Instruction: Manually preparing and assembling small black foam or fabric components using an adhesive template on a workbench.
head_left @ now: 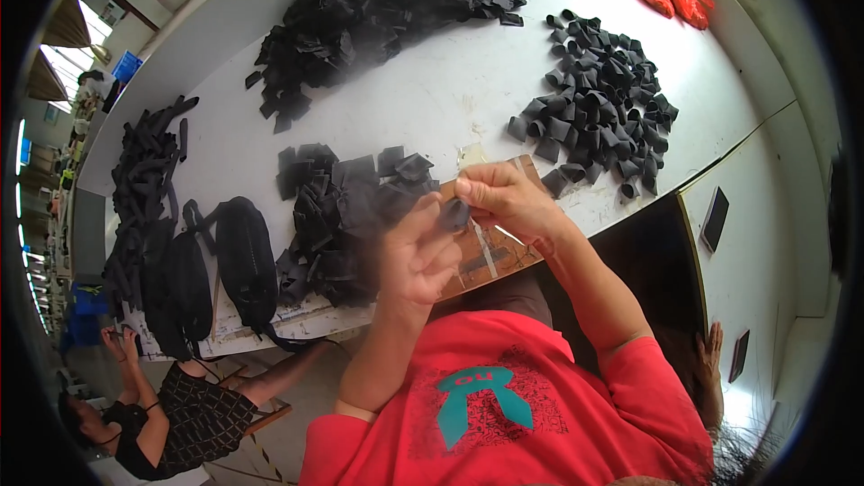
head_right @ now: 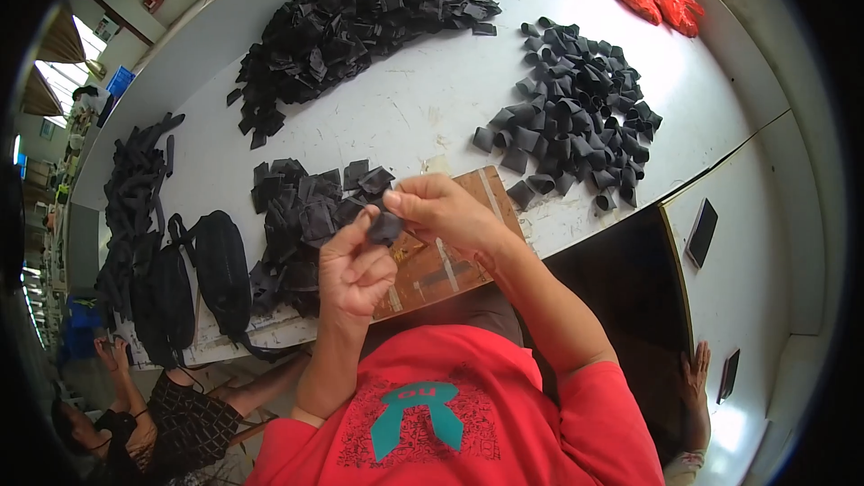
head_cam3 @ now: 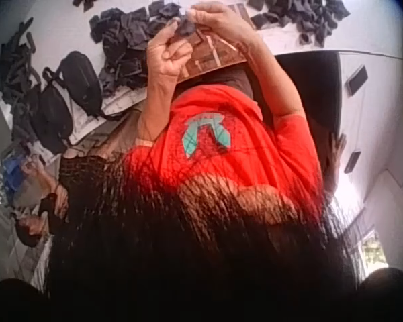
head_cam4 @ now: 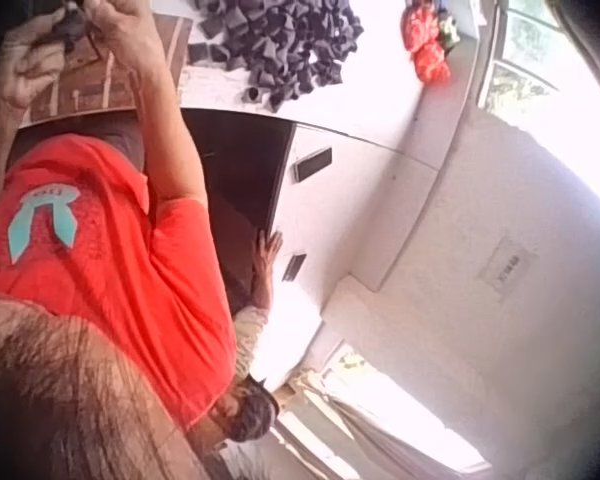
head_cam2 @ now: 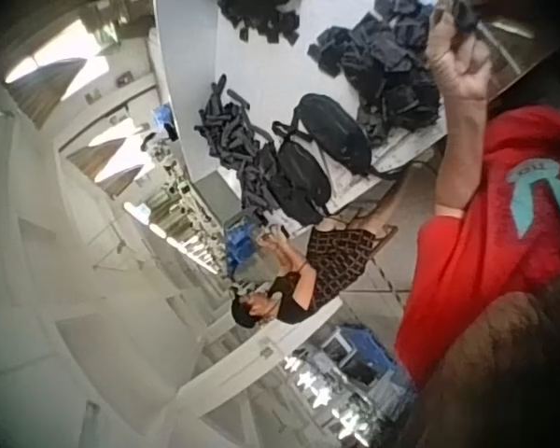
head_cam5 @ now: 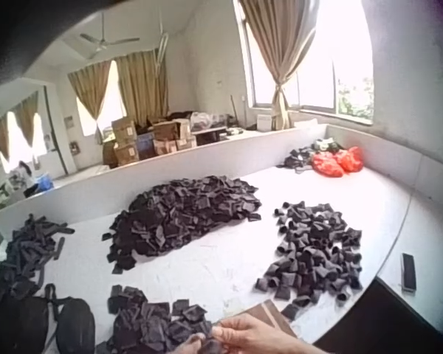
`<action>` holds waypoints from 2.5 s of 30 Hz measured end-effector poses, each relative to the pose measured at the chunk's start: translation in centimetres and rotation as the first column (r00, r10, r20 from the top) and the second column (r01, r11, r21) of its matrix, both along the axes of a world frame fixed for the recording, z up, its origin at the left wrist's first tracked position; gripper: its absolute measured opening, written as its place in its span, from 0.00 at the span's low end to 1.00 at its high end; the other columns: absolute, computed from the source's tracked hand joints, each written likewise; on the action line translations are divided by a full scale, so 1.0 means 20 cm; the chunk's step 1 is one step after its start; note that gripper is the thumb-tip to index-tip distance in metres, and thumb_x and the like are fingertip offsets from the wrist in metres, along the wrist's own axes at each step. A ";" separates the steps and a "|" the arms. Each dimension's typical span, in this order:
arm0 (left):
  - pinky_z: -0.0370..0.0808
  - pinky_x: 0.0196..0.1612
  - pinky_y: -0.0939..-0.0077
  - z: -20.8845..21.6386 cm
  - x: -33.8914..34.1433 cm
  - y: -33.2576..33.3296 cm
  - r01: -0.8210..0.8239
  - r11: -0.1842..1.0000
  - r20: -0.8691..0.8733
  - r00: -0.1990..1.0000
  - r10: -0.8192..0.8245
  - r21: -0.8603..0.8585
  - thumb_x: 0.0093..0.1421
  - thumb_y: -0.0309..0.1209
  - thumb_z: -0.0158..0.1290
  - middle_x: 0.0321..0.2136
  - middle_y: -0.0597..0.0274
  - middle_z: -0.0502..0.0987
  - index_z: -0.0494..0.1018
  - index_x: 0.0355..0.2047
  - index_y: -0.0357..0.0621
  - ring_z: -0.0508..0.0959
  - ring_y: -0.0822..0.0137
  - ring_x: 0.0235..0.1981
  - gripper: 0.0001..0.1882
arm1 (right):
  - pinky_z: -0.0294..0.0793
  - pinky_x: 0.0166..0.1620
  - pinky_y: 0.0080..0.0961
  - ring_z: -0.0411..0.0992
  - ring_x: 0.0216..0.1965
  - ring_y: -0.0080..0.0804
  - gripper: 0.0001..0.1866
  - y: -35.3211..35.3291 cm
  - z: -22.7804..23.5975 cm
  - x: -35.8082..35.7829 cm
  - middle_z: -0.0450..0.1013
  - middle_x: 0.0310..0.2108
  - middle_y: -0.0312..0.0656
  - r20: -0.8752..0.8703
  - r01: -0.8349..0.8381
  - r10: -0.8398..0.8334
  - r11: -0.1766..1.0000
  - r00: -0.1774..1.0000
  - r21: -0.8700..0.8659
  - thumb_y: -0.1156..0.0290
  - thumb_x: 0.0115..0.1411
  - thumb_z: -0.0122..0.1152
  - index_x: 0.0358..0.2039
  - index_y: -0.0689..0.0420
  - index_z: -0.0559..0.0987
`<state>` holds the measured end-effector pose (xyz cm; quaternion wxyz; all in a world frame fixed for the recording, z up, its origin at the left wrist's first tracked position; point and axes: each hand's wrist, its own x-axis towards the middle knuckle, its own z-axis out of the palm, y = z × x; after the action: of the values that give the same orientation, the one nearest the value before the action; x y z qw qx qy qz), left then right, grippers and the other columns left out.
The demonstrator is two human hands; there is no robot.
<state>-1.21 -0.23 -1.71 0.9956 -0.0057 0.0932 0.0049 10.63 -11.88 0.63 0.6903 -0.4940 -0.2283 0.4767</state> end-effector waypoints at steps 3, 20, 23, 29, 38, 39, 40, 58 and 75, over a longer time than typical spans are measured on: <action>0.57 0.11 0.89 -0.05 -0.03 -0.04 -0.070 0.910 -0.025 0.996 0.088 0.409 0.57 0.24 0.46 0.28 0.59 0.76 0.69 0.37 0.37 0.63 0.81 0.10 0.08 | 0.54 0.21 0.12 0.56 0.18 0.12 0.17 -0.03 -0.06 -0.01 0.62 0.15 0.27 0.046 -0.061 0.060 0.998 0.997 0.030 0.58 0.59 0.51 0.21 0.58 0.72; 0.67 0.44 0.72 0.06 0.03 0.00 -0.454 0.487 0.311 0.884 0.349 0.746 0.56 0.23 0.48 0.33 0.56 0.73 0.72 0.33 0.37 0.71 0.65 0.35 0.05 | 0.68 0.25 0.22 0.69 0.23 0.29 0.15 -0.07 0.09 -0.16 0.67 0.24 0.41 0.716 0.360 -0.355 0.920 0.602 0.154 0.71 0.43 0.66 0.30 0.62 0.73; 0.67 0.45 0.72 0.00 0.02 0.01 -0.434 0.554 0.278 0.896 0.346 0.710 0.56 0.23 0.48 0.34 0.55 0.73 0.71 0.35 0.37 0.72 0.65 0.37 0.07 | 0.67 0.24 0.22 0.68 0.20 0.31 0.10 -0.06 0.07 -0.17 0.67 0.21 0.40 0.700 0.421 -0.373 0.900 0.608 0.114 0.77 0.43 0.64 0.27 0.62 0.74; 0.68 0.43 0.77 -0.02 -0.03 -0.01 -0.333 0.350 0.206 0.912 0.354 0.875 0.55 0.21 0.49 0.34 0.55 0.73 0.70 0.35 0.33 0.73 0.69 0.36 0.07 | 0.67 0.25 0.20 0.70 0.23 0.28 0.07 -0.06 -0.06 -0.17 0.69 0.22 0.41 0.803 0.432 -0.427 0.870 0.416 0.239 0.83 0.45 0.60 0.26 0.62 0.73; 0.67 0.34 0.87 0.05 0.05 0.07 -0.234 -0.198 0.274 0.938 0.212 0.952 0.54 0.21 0.50 0.29 0.63 0.73 0.73 0.29 0.33 0.70 0.77 0.30 0.04 | 0.65 0.23 0.23 0.67 0.20 0.29 0.06 -0.05 0.02 -0.13 0.67 0.19 0.38 0.879 0.420 -0.352 0.885 0.321 0.201 0.78 0.45 0.62 0.24 0.61 0.73; 0.68 0.33 0.85 0.02 0.07 0.11 -0.205 -0.171 0.245 0.936 0.254 0.964 0.54 0.21 0.50 0.28 0.62 0.74 0.73 0.29 0.34 0.72 0.76 0.29 0.04 | 0.65 0.23 0.23 0.67 0.20 0.29 0.06 -0.06 0.03 -0.10 0.67 0.19 0.38 0.877 0.417 -0.353 0.886 0.326 0.202 0.78 0.45 0.62 0.24 0.61 0.73; 0.70 0.32 0.83 -0.02 0.09 0.14 -0.178 -0.141 0.213 0.933 0.291 0.974 0.53 0.20 0.50 0.26 0.61 0.76 0.74 0.29 0.35 0.73 0.75 0.28 0.04 | 0.63 0.22 0.19 0.66 0.21 0.22 0.05 -0.08 0.06 -0.06 0.67 0.19 0.35 0.700 0.400 -0.407 0.897 0.586 0.186 0.77 0.48 0.61 0.24 0.62 0.73; 0.69 0.23 0.82 -0.40 0.37 0.56 0.183 -0.392 0.115 0.772 0.625 0.902 0.49 0.24 0.55 0.21 0.64 0.73 0.70 0.25 0.37 0.71 0.76 0.19 0.05 | 0.69 0.30 0.29 0.71 0.26 0.41 0.05 -0.23 -0.35 -0.10 0.71 0.25 0.48 0.755 0.553 -0.196 0.794 0.625 -0.252 0.75 0.50 0.57 0.27 0.63 0.75; 0.70 0.37 0.79 -0.07 -0.18 -0.07 0.111 0.773 -0.100 0.993 -0.062 0.624 0.57 0.32 0.49 0.32 0.60 0.73 0.67 0.36 0.35 0.73 0.73 0.33 0.12 | 0.70 0.33 0.15 0.67 0.28 0.15 0.07 -0.23 -0.18 -0.15 0.71 0.25 0.33 -0.105 -0.077 0.074 0.997 0.992 -0.026 0.71 0.56 0.56 0.30 0.63 0.75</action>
<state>-4.85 -1.64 -3.13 0.9355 0.3310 0.1231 -0.0098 7.73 -16.54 -3.06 0.6752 -0.4698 -0.2037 0.5309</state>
